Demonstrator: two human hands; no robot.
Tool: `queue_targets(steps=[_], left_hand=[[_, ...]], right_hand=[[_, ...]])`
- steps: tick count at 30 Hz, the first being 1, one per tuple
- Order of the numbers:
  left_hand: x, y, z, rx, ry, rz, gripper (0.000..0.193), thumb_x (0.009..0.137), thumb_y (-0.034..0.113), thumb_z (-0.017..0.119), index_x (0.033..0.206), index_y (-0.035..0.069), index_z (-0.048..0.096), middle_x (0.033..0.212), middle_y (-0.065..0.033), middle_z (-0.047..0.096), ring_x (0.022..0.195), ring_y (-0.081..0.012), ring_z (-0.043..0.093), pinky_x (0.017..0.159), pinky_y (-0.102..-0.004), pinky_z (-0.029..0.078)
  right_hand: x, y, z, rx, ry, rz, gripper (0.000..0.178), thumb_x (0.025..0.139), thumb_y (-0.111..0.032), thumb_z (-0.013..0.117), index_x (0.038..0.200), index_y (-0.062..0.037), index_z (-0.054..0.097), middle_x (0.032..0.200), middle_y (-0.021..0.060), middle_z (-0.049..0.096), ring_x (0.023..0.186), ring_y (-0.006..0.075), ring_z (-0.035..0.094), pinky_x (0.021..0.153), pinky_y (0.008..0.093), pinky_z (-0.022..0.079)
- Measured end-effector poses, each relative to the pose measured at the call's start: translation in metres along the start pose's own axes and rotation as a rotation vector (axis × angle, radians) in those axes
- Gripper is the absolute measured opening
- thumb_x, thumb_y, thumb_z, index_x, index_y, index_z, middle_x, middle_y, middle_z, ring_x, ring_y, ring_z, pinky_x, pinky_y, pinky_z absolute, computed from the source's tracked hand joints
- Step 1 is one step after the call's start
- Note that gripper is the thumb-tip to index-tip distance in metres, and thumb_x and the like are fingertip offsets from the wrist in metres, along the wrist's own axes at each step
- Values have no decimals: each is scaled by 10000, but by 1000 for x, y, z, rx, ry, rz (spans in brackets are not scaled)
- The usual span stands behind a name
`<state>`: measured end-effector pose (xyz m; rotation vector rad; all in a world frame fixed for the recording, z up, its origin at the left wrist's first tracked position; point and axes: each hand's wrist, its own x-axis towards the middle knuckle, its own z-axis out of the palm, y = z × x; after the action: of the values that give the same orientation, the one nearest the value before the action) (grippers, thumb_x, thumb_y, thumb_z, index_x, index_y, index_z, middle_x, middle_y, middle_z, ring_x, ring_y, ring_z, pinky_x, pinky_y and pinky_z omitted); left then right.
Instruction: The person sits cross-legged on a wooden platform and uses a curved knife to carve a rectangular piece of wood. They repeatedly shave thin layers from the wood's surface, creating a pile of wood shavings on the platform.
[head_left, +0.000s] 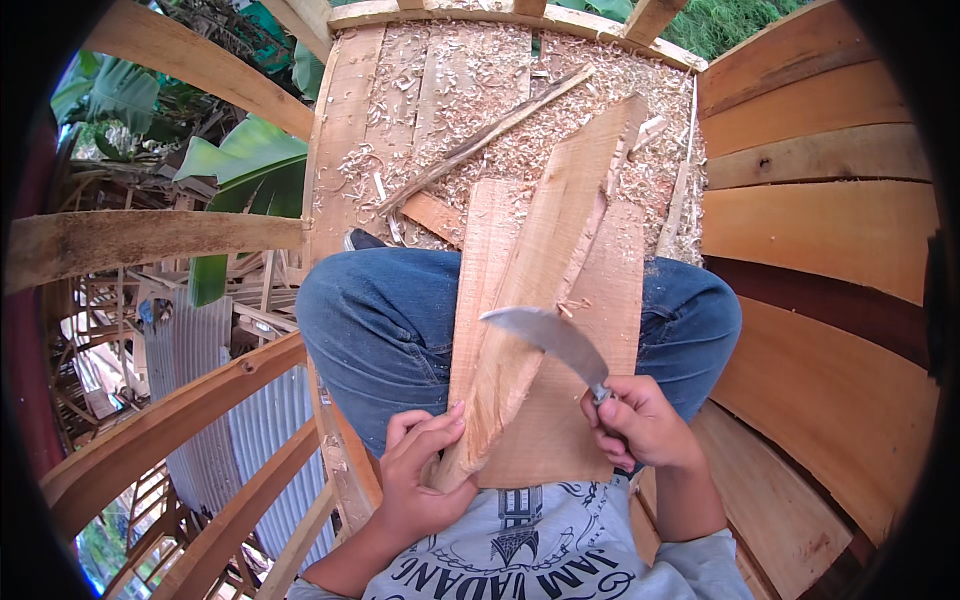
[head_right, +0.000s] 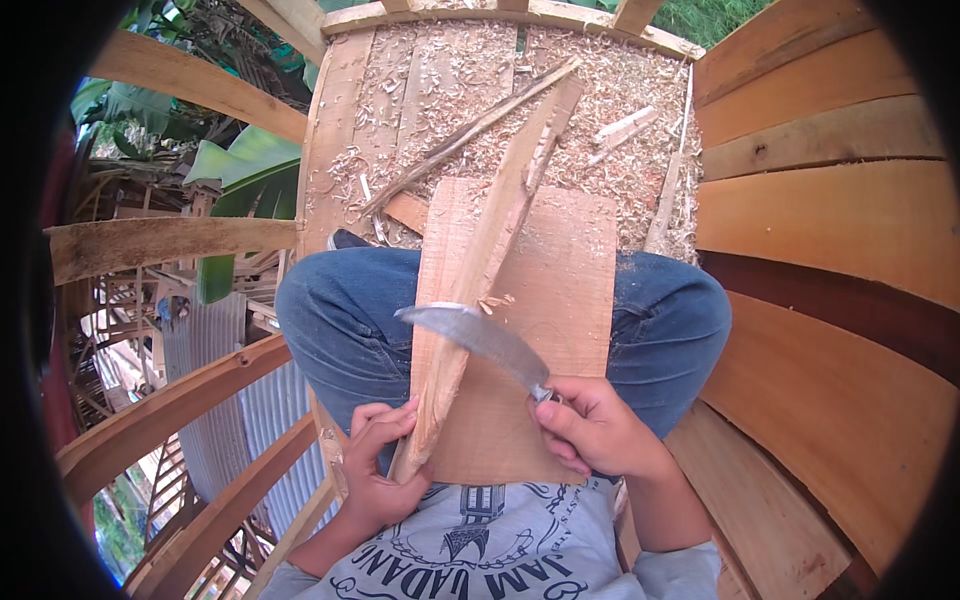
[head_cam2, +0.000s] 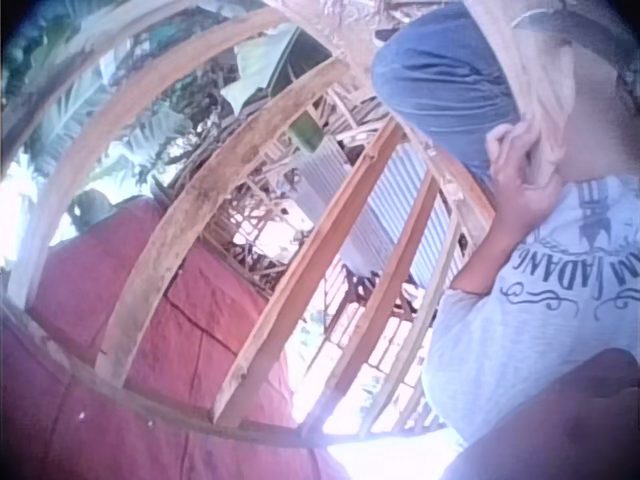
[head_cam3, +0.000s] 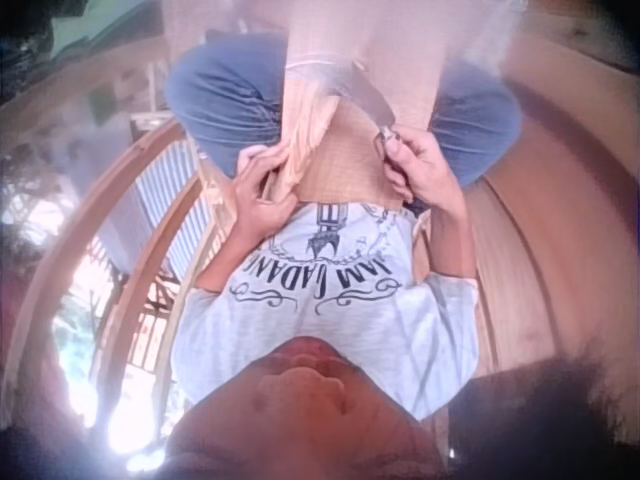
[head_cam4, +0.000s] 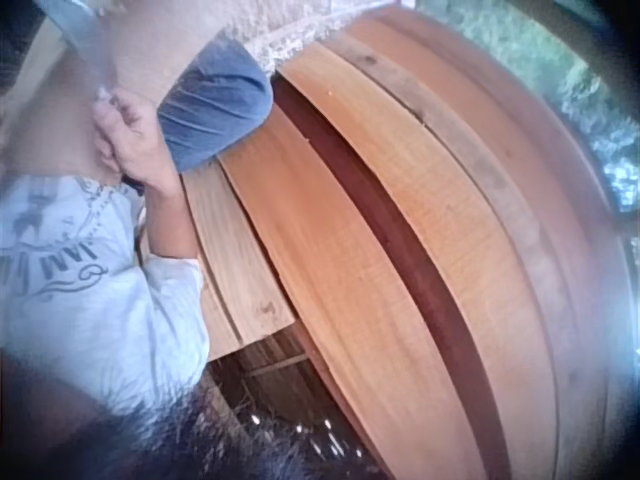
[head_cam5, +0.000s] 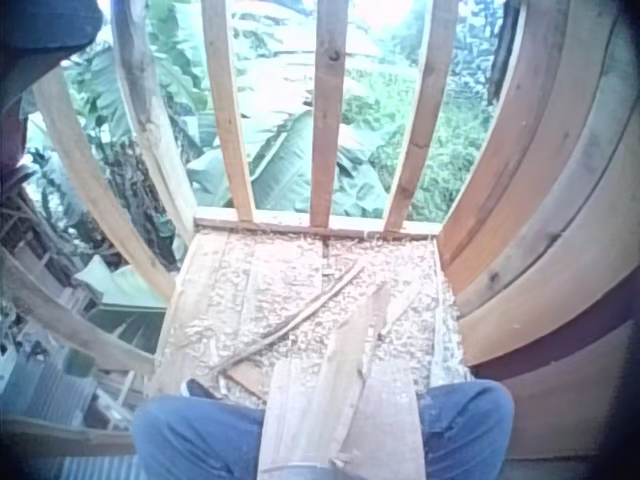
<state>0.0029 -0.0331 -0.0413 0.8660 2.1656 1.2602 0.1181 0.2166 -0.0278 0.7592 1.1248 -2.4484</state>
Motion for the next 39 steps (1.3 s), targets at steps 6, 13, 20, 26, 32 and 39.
queue_targets(steps=[6, 13, 20, 26, 32, 39], left_hand=[[0, 1, -1, -2, -5, -4, 504, 559, 13, 712, 1051, 28, 600, 1192, -163, 634, 969, -280, 514, 881, -397, 410], [4, 4, 0, -9, -2, -20, 499, 564, 9, 712, 1052, 29, 605, 1198, -162, 634, 972, -277, 515, 878, -397, 408], [2, 3, -1, -3, -18, -24, 508, 561, 8, 712, 1058, 26, 605, 1199, -153, 636, 962, -274, 520, 876, -397, 409], [2, 2, -1, -9, -14, -28, 513, 558, 10, 704, 1061, 33, 603, 1197, -157, 639, 979, -277, 514, 891, -401, 401], [1, -1, -1, 0, -9, -11, 520, 556, 10, 698, 1066, 37, 601, 1193, -160, 641, 988, -276, 505, 896, -404, 397], [1, 2, -2, -2, -8, -24, 508, 558, 6, 694, 1056, 38, 598, 1200, -158, 637, 979, -267, 501, 899, -398, 393]], right_hand=[[4, 2, -3, -79, -104, 66, 225, 979, -214, 524, 863, -21, 541, 555, -21, 469, 418, 34, 421, 364, 203, 333], [6, -6, -14, -184, 150, -140, 233, 963, -193, 552, 833, -2, 574, 555, -13, 492, 413, 28, 405, 360, 200, 307], [4, 6, 3, -169, 288, -183, 184, 931, -165, 605, 865, 6, 594, 574, -27, 503, 460, 26, 426, 409, 199, 317], [10, 23, 4, -627, 503, -400, 207, 863, -168, 691, 890, 21, 610, 597, 19, 538, 494, 55, 451, 457, 214, 351], [19, 27, 9, -791, 554, -577, 200, 848, -160, 705, 896, 9, 609, 602, 56, 531, 504, 78, 482, 476, 233, 393], [21, 28, 11, -910, 593, -641, 203, 849, -153, 706, 913, 9, 603, 634, 75, 557, 488, 126, 513, 475, 253, 417]])
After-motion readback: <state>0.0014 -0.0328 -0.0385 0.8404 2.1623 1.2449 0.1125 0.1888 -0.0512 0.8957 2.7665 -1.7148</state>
